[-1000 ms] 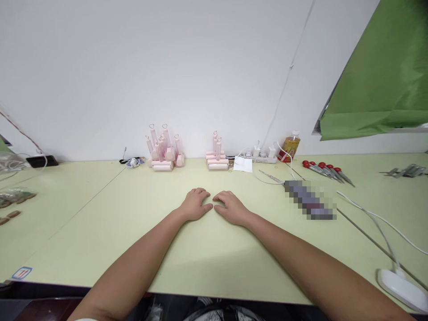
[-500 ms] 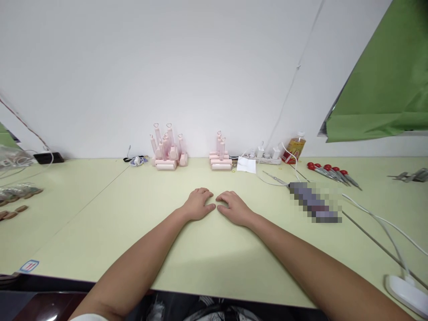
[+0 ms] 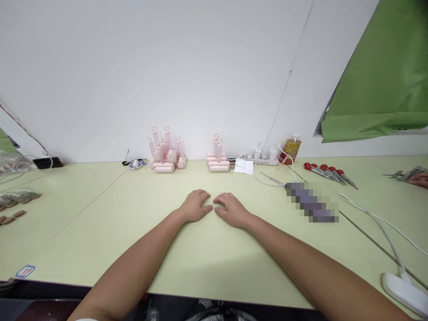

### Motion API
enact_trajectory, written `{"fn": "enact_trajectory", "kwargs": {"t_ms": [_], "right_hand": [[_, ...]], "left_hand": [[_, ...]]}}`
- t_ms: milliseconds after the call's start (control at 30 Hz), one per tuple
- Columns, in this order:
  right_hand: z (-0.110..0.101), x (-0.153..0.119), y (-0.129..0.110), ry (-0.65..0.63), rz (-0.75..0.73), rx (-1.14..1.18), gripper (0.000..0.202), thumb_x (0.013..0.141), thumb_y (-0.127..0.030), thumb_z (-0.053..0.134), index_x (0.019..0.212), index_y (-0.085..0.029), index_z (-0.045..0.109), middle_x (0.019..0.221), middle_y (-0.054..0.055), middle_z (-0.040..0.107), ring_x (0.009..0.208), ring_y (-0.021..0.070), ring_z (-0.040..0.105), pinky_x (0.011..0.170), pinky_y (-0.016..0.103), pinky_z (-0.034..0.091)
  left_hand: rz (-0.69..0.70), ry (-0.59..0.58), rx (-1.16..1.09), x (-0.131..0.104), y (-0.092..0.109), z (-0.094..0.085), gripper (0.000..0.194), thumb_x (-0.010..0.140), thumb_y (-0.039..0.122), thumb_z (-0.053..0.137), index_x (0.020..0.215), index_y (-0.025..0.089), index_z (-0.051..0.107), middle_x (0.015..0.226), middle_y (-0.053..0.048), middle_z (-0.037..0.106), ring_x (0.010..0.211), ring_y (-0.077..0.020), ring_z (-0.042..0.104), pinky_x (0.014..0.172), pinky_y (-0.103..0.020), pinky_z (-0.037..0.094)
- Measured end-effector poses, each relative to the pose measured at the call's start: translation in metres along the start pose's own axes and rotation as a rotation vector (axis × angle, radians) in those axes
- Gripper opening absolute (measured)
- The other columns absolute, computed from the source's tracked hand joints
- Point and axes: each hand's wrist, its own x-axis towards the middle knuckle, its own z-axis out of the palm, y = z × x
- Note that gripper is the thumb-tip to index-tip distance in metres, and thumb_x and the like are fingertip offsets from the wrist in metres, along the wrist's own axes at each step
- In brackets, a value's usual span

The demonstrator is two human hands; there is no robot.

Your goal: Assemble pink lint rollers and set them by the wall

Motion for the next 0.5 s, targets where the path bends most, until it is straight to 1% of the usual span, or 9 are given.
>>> {"fn": "enact_trajectory", "kwargs": {"t_ms": [67, 100, 167, 233, 267, 333, 367, 433, 500], "right_hand": [[-0.001, 0.000, -0.002, -0.012, 0.008, 0.001, 0.025, 0.083, -0.020, 0.057, 0.106, -0.018, 0.066, 0.110, 0.009, 0.065, 0.105, 0.0245, 0.052, 0.093, 0.040, 0.041], [-0.001, 0.000, -0.003, -0.018, 0.010, 0.000, 0.025, 0.082, -0.020, 0.057, 0.105, -0.018, 0.066, 0.110, 0.009, 0.065, 0.106, 0.0247, 0.052, 0.094, 0.040, 0.041], [-0.002, -0.001, -0.004, -0.026, 0.011, -0.002, 0.025, 0.083, -0.020, 0.057, 0.105, -0.018, 0.066, 0.112, 0.009, 0.065, 0.106, 0.0251, 0.052, 0.093, 0.040, 0.041], [-0.002, -0.001, -0.006, -0.031, 0.012, 0.000, 0.025, 0.083, -0.020, 0.056, 0.106, -0.019, 0.066, 0.112, 0.009, 0.065, 0.107, 0.0253, 0.052, 0.093, 0.040, 0.041], [-0.003, -0.002, -0.006, -0.035, 0.017, 0.005, 0.025, 0.084, -0.021, 0.056, 0.106, -0.019, 0.066, 0.112, 0.009, 0.065, 0.107, 0.0253, 0.051, 0.093, 0.040, 0.041], [-0.003, -0.002, -0.007, -0.046, 0.029, 0.015, 0.026, 0.084, -0.021, 0.055, 0.107, -0.018, 0.066, 0.113, 0.009, 0.064, 0.107, 0.0254, 0.051, 0.093, 0.040, 0.041], [-0.003, -0.002, -0.007, -0.048, 0.030, 0.018, 0.026, 0.084, -0.021, 0.055, 0.107, -0.018, 0.066, 0.113, 0.009, 0.064, 0.107, 0.0254, 0.050, 0.094, 0.040, 0.041], [-0.002, -0.003, -0.007, -0.044, 0.020, 0.020, 0.026, 0.084, -0.022, 0.055, 0.107, -0.018, 0.066, 0.113, 0.009, 0.064, 0.107, 0.0251, 0.050, 0.094, 0.040, 0.040], [-0.001, -0.002, -0.006, -0.037, 0.006, 0.019, 0.024, 0.084, -0.022, 0.056, 0.106, -0.019, 0.067, 0.112, 0.008, 0.064, 0.106, 0.0249, 0.050, 0.094, 0.040, 0.040]], "left_hand": [[-0.147, 0.074, 0.004, 0.009, -0.005, -0.012, 0.048, 0.084, 0.042, 0.055, 0.126, 0.019, 0.053, 0.129, -0.012, 0.056, 0.117, -0.0273, 0.054, 0.101, -0.040, 0.042], [-0.277, 0.155, 0.021, 0.016, -0.009, -0.022, 0.048, 0.084, 0.039, 0.054, 0.127, 0.018, 0.051, 0.129, -0.013, 0.054, 0.115, -0.0274, 0.056, 0.099, -0.039, 0.043], [-0.455, 0.302, 0.115, 0.034, -0.020, -0.047, 0.051, 0.083, 0.037, 0.054, 0.129, 0.019, 0.048, 0.134, -0.017, 0.048, 0.118, -0.0313, 0.055, 0.095, -0.041, 0.045], [-0.542, 0.395, 0.190, 0.053, -0.036, -0.075, 0.055, 0.083, 0.037, 0.053, 0.135, 0.022, 0.042, 0.137, -0.019, 0.042, 0.116, -0.0350, 0.054, 0.090, -0.046, 0.046], [-0.581, 0.415, 0.202, 0.063, -0.045, -0.088, 0.052, 0.085, 0.037, 0.051, 0.134, 0.023, 0.041, 0.137, -0.019, 0.041, 0.117, -0.0357, 0.054, 0.090, -0.047, 0.045], [-0.635, 0.366, 0.207, 0.079, -0.061, -0.106, 0.053, 0.083, 0.038, 0.054, 0.132, 0.023, 0.042, 0.141, -0.021, 0.037, 0.121, -0.0386, 0.049, 0.091, -0.050, 0.043], [-0.640, 0.343, 0.217, 0.085, -0.068, -0.111, 0.052, 0.083, 0.036, 0.054, 0.132, 0.023, 0.042, 0.141, -0.022, 0.038, 0.126, -0.0396, 0.044, 0.092, -0.051, 0.042], [-0.628, 0.316, 0.216, 0.095, -0.078, -0.114, 0.048, 0.082, 0.034, 0.056, 0.127, 0.021, 0.045, 0.138, -0.021, 0.044, 0.131, -0.0406, 0.036, 0.094, -0.052, 0.039], [-0.623, 0.324, 0.203, 0.101, -0.085, -0.111, 0.041, 0.081, 0.033, 0.058, 0.119, 0.019, 0.049, 0.132, -0.019, 0.050, 0.131, -0.0405, 0.035, 0.095, -0.052, 0.038]]}}
